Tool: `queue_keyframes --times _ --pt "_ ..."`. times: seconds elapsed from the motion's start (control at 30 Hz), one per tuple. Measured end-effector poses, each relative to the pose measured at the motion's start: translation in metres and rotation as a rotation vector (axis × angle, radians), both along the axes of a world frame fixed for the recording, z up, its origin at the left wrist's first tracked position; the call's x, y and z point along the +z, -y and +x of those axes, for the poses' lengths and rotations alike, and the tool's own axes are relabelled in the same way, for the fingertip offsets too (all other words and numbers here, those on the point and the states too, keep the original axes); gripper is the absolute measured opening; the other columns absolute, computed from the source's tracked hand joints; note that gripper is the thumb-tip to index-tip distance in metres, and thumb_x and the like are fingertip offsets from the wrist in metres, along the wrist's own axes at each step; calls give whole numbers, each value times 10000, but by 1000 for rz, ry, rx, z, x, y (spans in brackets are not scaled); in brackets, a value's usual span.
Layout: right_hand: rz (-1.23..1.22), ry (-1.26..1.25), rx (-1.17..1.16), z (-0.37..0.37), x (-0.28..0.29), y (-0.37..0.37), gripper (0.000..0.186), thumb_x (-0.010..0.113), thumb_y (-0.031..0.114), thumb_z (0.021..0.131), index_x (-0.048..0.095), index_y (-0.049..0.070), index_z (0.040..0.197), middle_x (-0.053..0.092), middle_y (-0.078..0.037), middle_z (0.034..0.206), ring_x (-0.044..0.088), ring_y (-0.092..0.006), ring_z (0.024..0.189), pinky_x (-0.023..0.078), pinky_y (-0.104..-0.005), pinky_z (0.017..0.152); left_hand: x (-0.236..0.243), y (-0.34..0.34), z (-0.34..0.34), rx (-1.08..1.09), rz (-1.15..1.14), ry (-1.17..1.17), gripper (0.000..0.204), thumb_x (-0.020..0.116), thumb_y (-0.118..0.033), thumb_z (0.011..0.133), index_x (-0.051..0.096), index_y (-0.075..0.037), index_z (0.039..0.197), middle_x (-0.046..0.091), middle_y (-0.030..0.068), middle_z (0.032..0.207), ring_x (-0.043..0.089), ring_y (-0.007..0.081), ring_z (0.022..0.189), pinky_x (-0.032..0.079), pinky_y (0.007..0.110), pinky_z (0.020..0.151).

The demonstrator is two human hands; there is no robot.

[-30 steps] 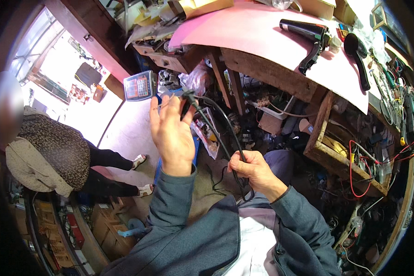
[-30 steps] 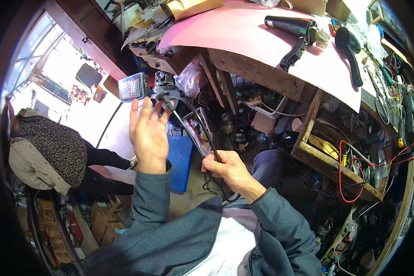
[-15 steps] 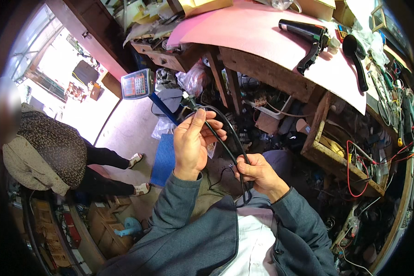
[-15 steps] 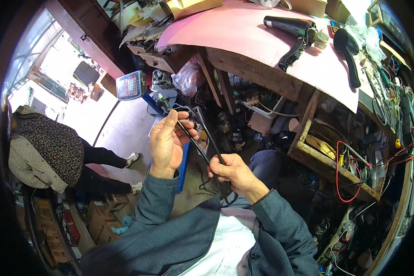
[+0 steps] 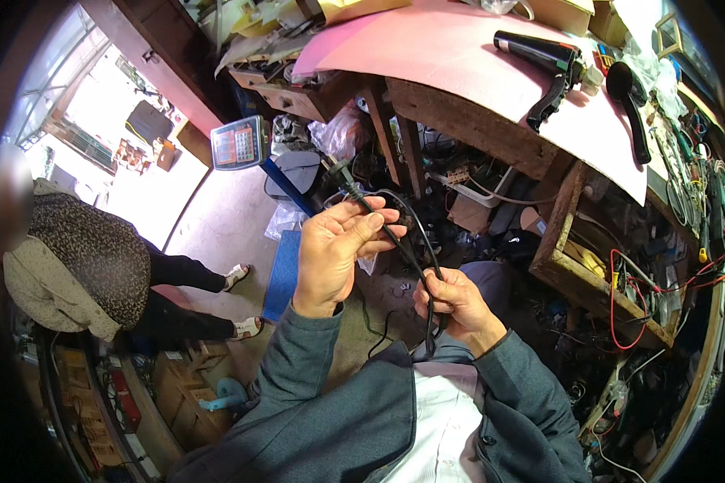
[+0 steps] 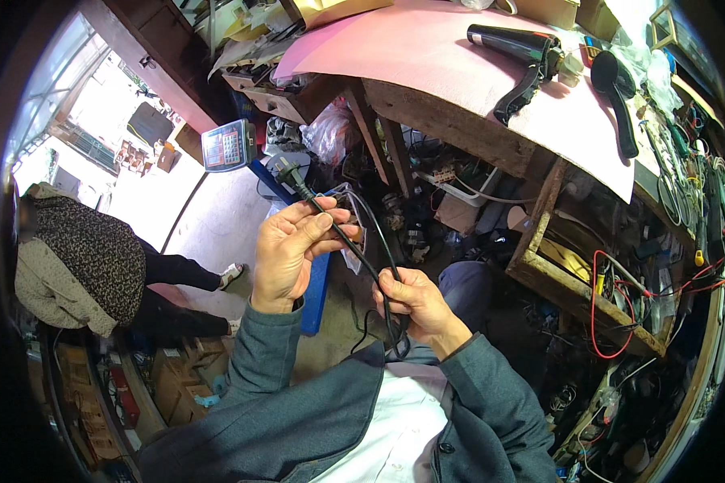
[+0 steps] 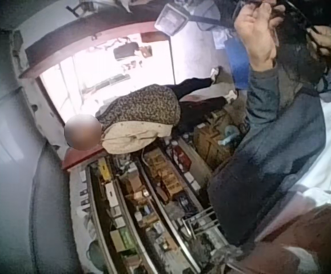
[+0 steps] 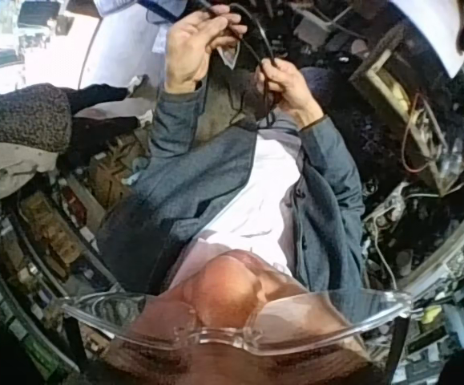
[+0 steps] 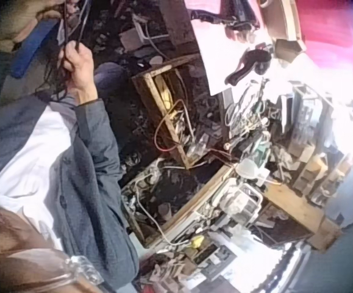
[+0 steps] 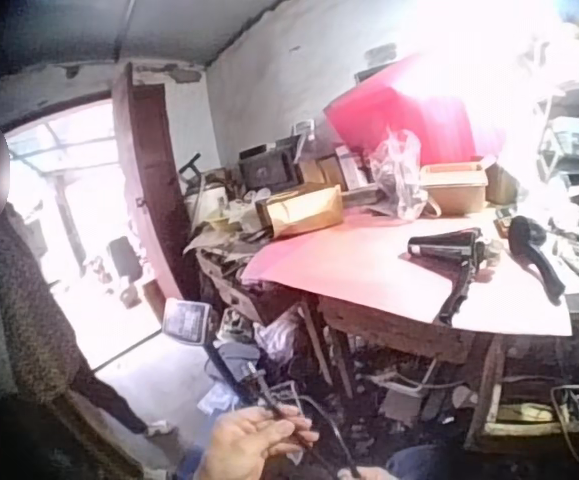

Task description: The person repairs an electrical cord by stripping insulation, twisting wires, and soldering connections. They use pliers and a soldering iron to strip and join wires, then wrap the repaired section with black tape.

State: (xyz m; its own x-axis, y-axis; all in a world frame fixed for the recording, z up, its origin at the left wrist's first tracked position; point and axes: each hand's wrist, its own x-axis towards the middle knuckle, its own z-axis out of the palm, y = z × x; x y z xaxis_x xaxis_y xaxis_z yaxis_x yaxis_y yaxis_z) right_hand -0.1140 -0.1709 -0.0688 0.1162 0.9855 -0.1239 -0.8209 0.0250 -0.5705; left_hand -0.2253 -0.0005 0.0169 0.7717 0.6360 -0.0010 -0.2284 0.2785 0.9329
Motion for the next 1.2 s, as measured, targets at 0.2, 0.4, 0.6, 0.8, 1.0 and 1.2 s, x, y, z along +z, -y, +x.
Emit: queue_keyframes --times 0.2,0.4,0.6,0.8,1.0,1.2 --pt "-9 15 24 2 -1 1 272 565 291 1032 604 78 867 428 94 627 274 -12 492 263 -202 502 1 2 2 49 45 -54 186 637 -52 951 622 44 1109 719 179 979 741 256 859 634 301 698" --pt "-63 103 2 4 -5 -1 307 541 320 1042 605 81 861 416 98 624 261 -3 498 231 -198 495 -4 0 9 57 32 0 177 638 -71 955 626 34 1098 724 180 965 744 248 831 634 305 668" --pt "-12 94 3 8 7 -4 221 576 264 1027 606 94 889 561 65 745 290 5 511 232 -175 471 -5 8 10 -43 -12 -62 222 629 -100 966 610 33 1143 715 177 984 738 249 874 633 329 684" --pt "-34 41 6 7 1 -5 268 563 291 1033 613 70 892 507 60 653 307 -28 483 369 -226 560 -7 12 9 -60 -34 -88 244 612 -199 997 640 31 1075 725 173 953 744 253 807 624 326 670" --pt "-34 54 46 6 -5 -2 271 570 298 1029 619 70 891 561 42 713 310 -25 484 367 -223 556 -9 16 11 13 120 -117 236 679 -220 960 673 16 953 732 140 832 730 211 688 594 293 597" --pt "-60 62 36 5 0 -1 247 584 298 1023 617 83 905 623 18 778 325 -17 488 328 -197 523 -8 16 13 25 164 -133 197 664 -182 965 663 11 927 727 140 793 728 210 648 603 295 562"
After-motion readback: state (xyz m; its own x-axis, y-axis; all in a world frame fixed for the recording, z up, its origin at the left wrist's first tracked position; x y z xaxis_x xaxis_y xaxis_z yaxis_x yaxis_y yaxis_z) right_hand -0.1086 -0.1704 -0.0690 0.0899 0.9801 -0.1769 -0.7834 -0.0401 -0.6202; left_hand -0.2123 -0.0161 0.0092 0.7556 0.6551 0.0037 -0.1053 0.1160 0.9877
